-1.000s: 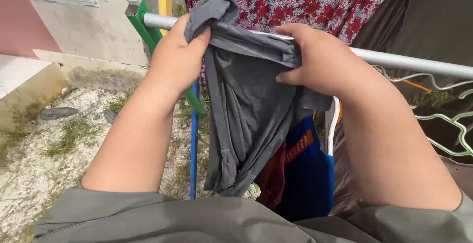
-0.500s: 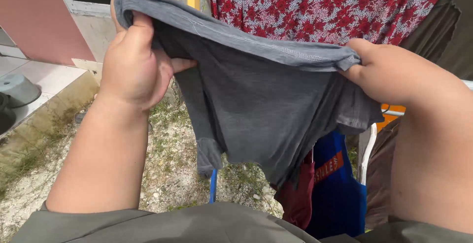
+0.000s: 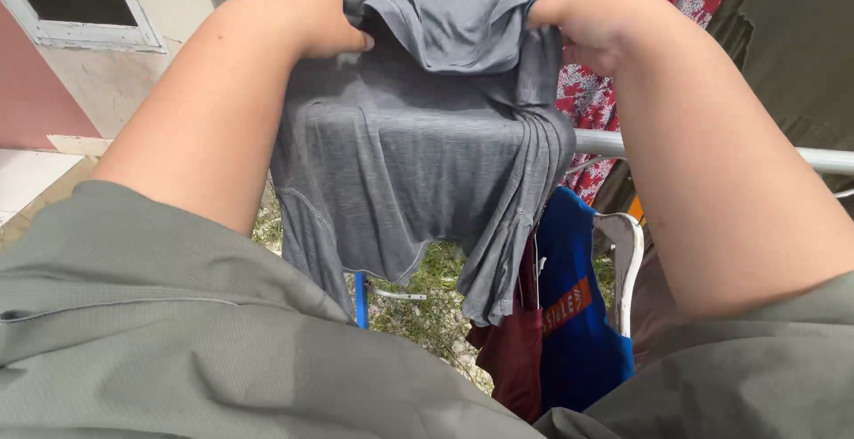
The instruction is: Hang wet clothes on a laundry drying rack outdoors.
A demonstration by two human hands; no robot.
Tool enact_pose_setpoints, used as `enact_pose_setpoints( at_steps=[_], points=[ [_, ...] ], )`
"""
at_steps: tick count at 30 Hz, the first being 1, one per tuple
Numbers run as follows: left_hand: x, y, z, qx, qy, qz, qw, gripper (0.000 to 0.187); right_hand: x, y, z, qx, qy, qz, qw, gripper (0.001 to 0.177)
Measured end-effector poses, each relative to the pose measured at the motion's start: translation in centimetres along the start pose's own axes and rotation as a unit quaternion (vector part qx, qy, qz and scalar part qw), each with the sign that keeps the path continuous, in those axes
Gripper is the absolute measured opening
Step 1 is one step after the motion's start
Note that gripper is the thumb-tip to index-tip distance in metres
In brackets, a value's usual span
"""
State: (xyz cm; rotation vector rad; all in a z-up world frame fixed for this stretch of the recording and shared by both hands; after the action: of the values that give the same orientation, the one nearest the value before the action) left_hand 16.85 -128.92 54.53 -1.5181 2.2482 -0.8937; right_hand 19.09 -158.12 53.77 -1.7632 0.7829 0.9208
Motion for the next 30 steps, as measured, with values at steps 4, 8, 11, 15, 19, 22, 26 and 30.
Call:
enact_pose_setpoints(
  at_steps=[4,8,11,15,19,22,26,30],
  points=[
    [-1.8,4.7,3.7,-0.288,-0.197,-0.121,0.929,0.059,1.2,5.3,0.0,-0.033,0.489,0.226,0.842,0.102],
    [-0.5,9.7,-1.0,0.046,-0.111,-0.013,0.993,0.03,-0.5,7.8,1.1,0.01,0.497,-0.014,0.867,0.058],
    [0.6,15.1,-3.7,0.209,-0.075,0.018,0.975,0.02,-1.6,9.6,4.6,0.015,0.491,-0.113,0.864,0.04],
    [-0.8,19.0,-2.4,0.172,-0.007,-0.155,0.973,0.037,-3.1,10.4,12.3,0.0,0.499,-0.316,0.807,0.03],
    [-1.4,19.8,-0.2,0.132,0.016,-0.234,0.963,0.038,-2.6,8.6,18.7,-0.005,0.462,-0.394,0.794,0.029],
    [-2.1,20.0,1.3,0.159,0.112,-0.266,0.944,0.034,-1.9,6.6,21.8,-0.005,0.418,-0.411,0.81,0.025],
    [-2.7,20.4,3.3,0.177,0.269,-0.296,0.899,0.028,-2.1,5.0,23.5,-0.005,0.404,-0.377,0.833,0.03],
    [-2.8,19.3,2.8,0.238,0.378,-0.207,0.871,0.022,-1.8,4.5,23.5,-0.006,0.416,-0.377,0.828,0.025]
  ],
)
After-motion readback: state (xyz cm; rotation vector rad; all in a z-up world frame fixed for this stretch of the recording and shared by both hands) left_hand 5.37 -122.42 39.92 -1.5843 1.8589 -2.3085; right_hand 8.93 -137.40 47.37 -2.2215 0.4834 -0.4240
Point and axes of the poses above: each hand's wrist, its own y-axis away from the middle knuckle, its own z-axis out of the palm, x = y × z, the point moved 5 cm from there along -y, towards the middle knuckle, and after that the axes turned 4 degrees about y, right-handed, at the moved point
